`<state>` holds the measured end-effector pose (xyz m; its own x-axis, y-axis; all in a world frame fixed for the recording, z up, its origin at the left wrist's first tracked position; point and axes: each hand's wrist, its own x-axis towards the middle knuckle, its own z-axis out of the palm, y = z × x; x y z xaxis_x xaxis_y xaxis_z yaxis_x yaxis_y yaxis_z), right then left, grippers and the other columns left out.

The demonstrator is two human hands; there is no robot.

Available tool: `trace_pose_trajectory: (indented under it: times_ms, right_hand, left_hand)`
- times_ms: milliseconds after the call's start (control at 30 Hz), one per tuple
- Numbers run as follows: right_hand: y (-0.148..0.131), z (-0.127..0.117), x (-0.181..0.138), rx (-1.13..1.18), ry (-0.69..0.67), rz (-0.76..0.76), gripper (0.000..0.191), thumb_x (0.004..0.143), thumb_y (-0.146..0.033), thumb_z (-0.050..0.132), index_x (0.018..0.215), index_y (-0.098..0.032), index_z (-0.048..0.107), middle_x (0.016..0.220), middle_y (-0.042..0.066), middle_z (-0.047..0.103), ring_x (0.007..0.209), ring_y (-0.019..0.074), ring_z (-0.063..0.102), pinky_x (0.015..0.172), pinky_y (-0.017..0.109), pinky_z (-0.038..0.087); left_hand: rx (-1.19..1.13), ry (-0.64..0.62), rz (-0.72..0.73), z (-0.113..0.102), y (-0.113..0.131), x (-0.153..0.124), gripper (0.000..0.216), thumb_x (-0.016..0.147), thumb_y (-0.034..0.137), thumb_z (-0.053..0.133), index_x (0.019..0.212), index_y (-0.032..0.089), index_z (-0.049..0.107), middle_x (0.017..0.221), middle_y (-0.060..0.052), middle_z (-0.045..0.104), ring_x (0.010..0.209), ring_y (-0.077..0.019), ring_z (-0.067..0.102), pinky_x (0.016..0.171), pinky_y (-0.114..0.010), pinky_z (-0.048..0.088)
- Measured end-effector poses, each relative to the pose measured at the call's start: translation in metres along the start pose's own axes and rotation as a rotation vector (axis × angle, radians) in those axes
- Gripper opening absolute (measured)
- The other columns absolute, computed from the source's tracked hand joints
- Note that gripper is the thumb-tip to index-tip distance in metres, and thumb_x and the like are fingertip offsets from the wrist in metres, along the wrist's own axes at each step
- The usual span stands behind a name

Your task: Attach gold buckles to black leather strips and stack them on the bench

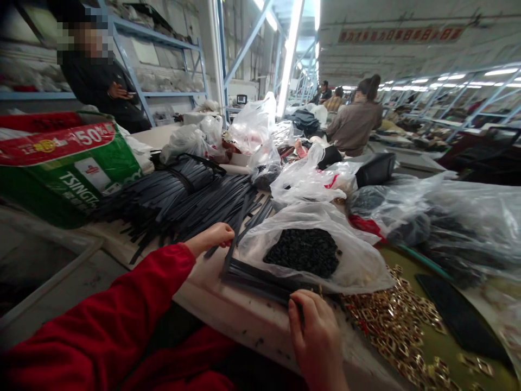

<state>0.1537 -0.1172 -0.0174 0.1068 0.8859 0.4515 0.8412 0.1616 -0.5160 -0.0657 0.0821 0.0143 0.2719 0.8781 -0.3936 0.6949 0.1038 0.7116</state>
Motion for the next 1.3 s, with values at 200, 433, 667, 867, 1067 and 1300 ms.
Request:
trace_pose_trajectory:
  times_ms: [200, 433, 667, 867, 1067, 1300]
  right_hand:
    - [-0.032, 0.021, -0.002, 0.695, -0.264, 0.445, 0.042, 0.084, -0.049, 0.040, 0.109, -0.016, 0.046, 0.070, 0.003, 0.061, 0.052, 0.0137, 0.054, 0.048, 0.025, 0.043]
    - [-0.023, 0.001, 0.010, 0.854, -0.242, 0.645, 0.034, 0.076, -0.051, 0.053, 0.068, -0.019, 0.046, 0.046, -0.008, 0.039, 0.041, 0.0075, 0.034, 0.041, 0.021, 0.028]
    - [-0.010, -0.005, 0.036, 0.688, -0.403, 0.481, 0.031, 0.084, -0.047, 0.040, 0.074, -0.019, 0.050, 0.051, -0.005, 0.044, 0.044, 0.0096, 0.039, 0.044, 0.022, 0.030]
    - [0.069, -0.015, 0.089, -0.233, -0.276, 0.227, 0.020, 0.084, -0.026, 0.042, 0.090, -0.015, 0.057, 0.086, 0.009, 0.060, 0.075, 0.0187, 0.056, 0.066, 0.029, 0.038]
    - [0.106, 0.003, 0.107, -0.687, -0.550, 0.165, 0.013, 0.078, -0.024, 0.053, 0.086, -0.015, 0.058, 0.081, 0.010, 0.062, 0.070, 0.0210, 0.058, 0.056, 0.029, 0.034]
    - [0.097, -0.010, 0.100, -0.286, -0.274, 0.120, 0.027, 0.083, -0.025, 0.043, 0.100, -0.014, 0.060, 0.089, 0.010, 0.058, 0.078, 0.0206, 0.056, 0.069, 0.032, 0.040]
  left_hand:
    - [-0.624, -0.142, 0.053, 0.042, -0.002, -0.076, 0.015, 0.079, 0.026, 0.052, 0.088, 0.014, 0.053, 0.084, -0.006, 0.063, 0.070, -0.0100, 0.062, 0.060, -0.018, 0.048]
    - [-0.508, -0.313, 0.131, 0.079, -0.003, -0.124, 0.034, 0.083, 0.045, 0.042, 0.074, 0.014, 0.053, 0.071, -0.004, 0.061, 0.059, -0.0122, 0.057, 0.056, -0.023, 0.046]
    - [0.142, -0.191, 0.545, 0.074, 0.027, -0.091, 0.018, 0.080, 0.030, 0.046, 0.081, 0.017, 0.058, 0.074, -0.004, 0.063, 0.071, -0.0180, 0.059, 0.066, -0.028, 0.043]
    - [-0.475, -0.564, 0.056, 0.073, 0.043, -0.070, 0.019, 0.079, 0.027, 0.038, 0.085, 0.015, 0.051, 0.052, 0.005, 0.050, 0.037, -0.0068, 0.042, 0.038, -0.018, 0.030]
    - [-0.792, -0.644, -0.193, 0.080, 0.044, -0.059, 0.019, 0.074, 0.023, 0.046, 0.088, 0.014, 0.053, 0.054, 0.005, 0.050, 0.037, -0.0045, 0.040, 0.037, -0.017, 0.028]
    - [-0.824, -0.668, -0.208, 0.083, 0.040, -0.060, 0.019, 0.074, 0.022, 0.047, 0.089, 0.013, 0.054, 0.054, 0.004, 0.052, 0.039, -0.0052, 0.043, 0.039, -0.017, 0.031]
